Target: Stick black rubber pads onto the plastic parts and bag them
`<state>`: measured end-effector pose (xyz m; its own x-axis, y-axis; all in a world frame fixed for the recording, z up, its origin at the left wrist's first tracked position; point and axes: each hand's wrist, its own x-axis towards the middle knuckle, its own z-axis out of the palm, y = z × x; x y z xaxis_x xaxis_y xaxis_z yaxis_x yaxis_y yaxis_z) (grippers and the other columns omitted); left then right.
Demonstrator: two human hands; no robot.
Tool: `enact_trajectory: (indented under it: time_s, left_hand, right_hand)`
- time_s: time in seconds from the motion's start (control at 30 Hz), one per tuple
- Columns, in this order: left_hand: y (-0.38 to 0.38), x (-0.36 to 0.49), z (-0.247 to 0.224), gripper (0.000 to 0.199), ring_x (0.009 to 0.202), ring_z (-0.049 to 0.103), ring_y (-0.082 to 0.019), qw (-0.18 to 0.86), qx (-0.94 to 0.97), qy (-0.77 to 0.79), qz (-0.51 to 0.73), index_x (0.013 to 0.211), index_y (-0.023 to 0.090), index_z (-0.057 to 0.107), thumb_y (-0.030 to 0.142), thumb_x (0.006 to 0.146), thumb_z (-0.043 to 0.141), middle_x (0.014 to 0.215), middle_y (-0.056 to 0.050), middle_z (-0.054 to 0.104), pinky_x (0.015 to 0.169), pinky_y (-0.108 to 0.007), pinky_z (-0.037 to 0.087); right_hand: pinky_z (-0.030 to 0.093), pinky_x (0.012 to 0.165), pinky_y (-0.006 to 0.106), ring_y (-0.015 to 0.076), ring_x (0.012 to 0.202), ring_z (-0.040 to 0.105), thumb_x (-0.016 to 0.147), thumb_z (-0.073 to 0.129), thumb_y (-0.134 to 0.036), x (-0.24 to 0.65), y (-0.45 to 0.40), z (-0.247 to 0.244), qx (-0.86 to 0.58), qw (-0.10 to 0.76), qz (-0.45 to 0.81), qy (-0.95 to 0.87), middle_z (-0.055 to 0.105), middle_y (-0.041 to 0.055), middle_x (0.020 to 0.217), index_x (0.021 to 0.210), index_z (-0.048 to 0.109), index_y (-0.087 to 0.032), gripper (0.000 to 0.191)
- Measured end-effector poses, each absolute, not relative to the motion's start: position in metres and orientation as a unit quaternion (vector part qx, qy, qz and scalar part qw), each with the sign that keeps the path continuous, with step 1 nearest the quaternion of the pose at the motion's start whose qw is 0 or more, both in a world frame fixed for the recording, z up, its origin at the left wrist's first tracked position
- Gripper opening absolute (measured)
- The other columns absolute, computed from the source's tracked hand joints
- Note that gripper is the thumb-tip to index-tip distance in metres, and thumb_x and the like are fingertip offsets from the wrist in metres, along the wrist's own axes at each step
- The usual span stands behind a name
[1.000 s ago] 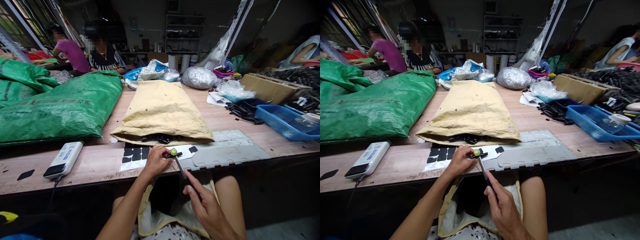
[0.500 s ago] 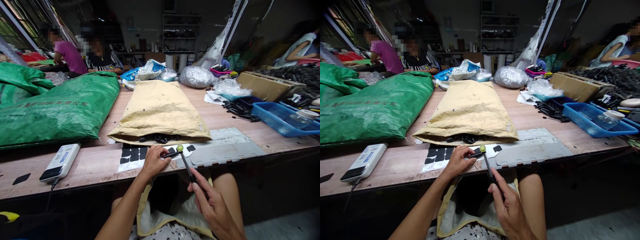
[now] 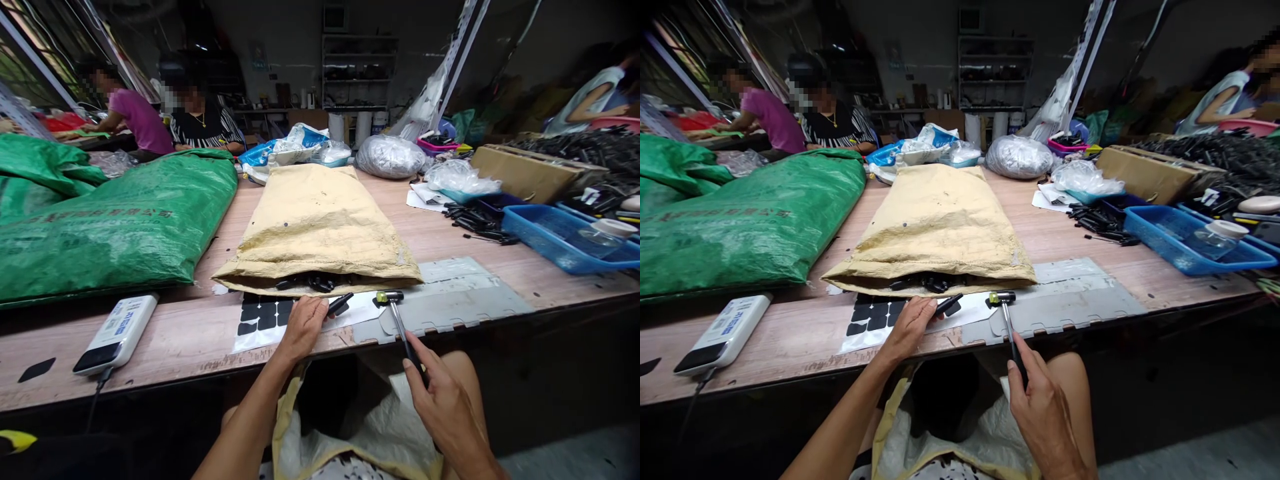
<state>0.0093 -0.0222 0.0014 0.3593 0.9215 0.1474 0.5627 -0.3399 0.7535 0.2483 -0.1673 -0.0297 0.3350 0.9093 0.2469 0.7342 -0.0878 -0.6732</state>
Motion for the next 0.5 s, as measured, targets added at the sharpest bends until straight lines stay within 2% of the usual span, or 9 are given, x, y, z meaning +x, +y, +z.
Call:
enact_trajectory:
  time_s: [0.27, 0.5]
  left_hand:
    - [-0.0206, 0.0075, 0.0005, 0.054, 0.089, 0.059, -0.023, 0.32, 0.759, 0.484, 0.296, 0.076, 0.023, 0.073, 0.043, 0.104, 0.032, 0.079, -0.004, 0.068, 0.086, -0.037, 0.043]
    - [-0.0221, 0.0063, -0.0003, 0.054, 0.09, 0.06, -0.023, 0.317, 0.758, 0.489, 0.292, 0.073, 0.023, 0.071, 0.044, 0.104, 0.033, 0.082, -0.003, 0.069, 0.09, -0.039, 0.042]
  right_hand:
    - [0.06, 0.087, 0.032, 0.025, 0.11, 0.07, 0.097, 0.043, -0.037, 0.2454, -0.1666, -0.0327, -0.733, 0.34, 0.082, -0.583, 0.07, 0.0092, 0.129, 0.144, 0.057, -0.02, 0.051]
    - [0.059, 0.088, 0.037, 0.0269, 0.111, 0.07, 0.098, 0.04, -0.036, 0.2445, -0.1682, -0.0348, -0.74, 0.317, 0.087, -0.587, 0.069, 0.0103, 0.131, 0.148, 0.052, -0.018, 0.053]
